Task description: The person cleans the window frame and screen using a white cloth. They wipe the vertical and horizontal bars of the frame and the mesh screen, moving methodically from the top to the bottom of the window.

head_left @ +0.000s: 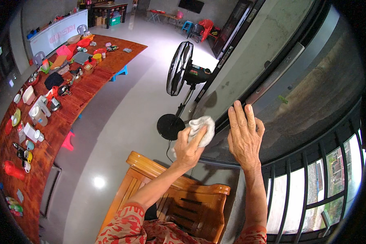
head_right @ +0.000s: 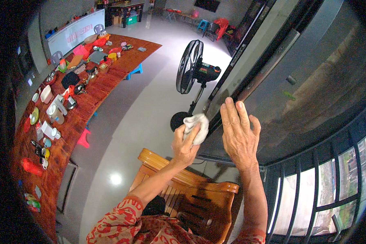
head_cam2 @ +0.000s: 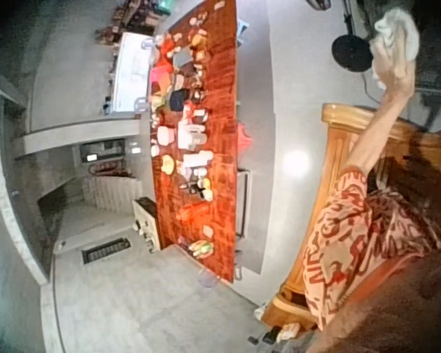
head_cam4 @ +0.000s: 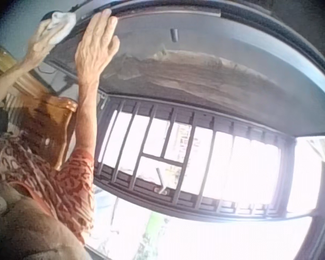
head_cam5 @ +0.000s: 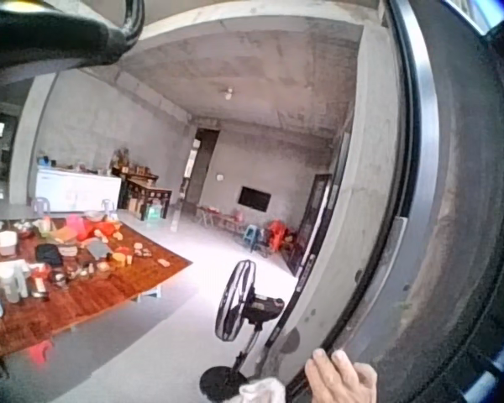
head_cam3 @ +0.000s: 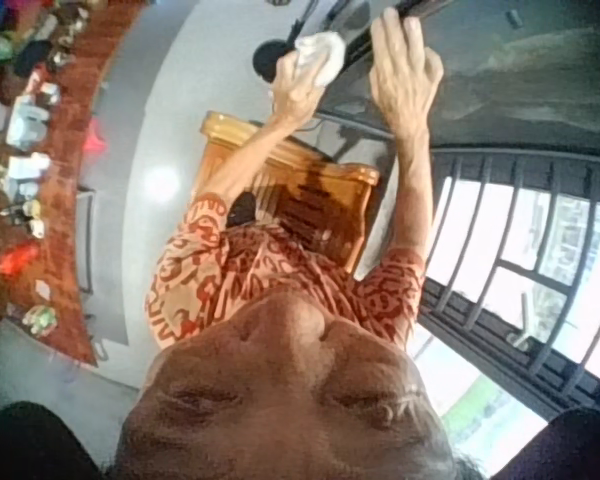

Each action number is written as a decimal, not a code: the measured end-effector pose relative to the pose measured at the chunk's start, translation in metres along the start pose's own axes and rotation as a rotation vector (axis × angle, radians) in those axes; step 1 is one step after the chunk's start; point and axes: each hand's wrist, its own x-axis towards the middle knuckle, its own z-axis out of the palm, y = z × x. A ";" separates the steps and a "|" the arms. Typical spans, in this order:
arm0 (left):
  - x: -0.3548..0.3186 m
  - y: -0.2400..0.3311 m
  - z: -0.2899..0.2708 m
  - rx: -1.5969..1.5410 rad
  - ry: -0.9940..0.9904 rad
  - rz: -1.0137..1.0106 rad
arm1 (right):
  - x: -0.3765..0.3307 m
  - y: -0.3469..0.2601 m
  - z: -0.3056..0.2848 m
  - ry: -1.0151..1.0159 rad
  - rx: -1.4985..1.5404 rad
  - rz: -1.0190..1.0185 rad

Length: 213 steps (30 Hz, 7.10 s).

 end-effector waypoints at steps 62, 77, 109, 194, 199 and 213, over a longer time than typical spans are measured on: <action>-0.008 0.025 0.000 0.100 -0.285 -0.166 | 0.003 0.005 0.014 -0.051 0.008 -0.017; -0.020 0.031 0.013 0.107 -0.143 -0.140 | 0.005 0.003 0.014 -0.013 0.009 -0.017; -0.064 0.010 0.023 -0.018 -0.187 -0.468 | 0.006 0.003 0.013 0.026 0.023 -0.024; -0.040 -0.077 0.024 -1.002 -0.601 -1.029 | -0.145 -0.160 0.115 -0.010 0.687 0.726; -0.063 -0.097 0.020 -0.912 -0.694 -1.045 | -0.116 -0.157 0.090 0.243 0.499 0.578; -0.060 -0.107 0.016 -0.867 -0.806 -1.035 | -0.075 -0.148 0.065 0.139 0.268 0.511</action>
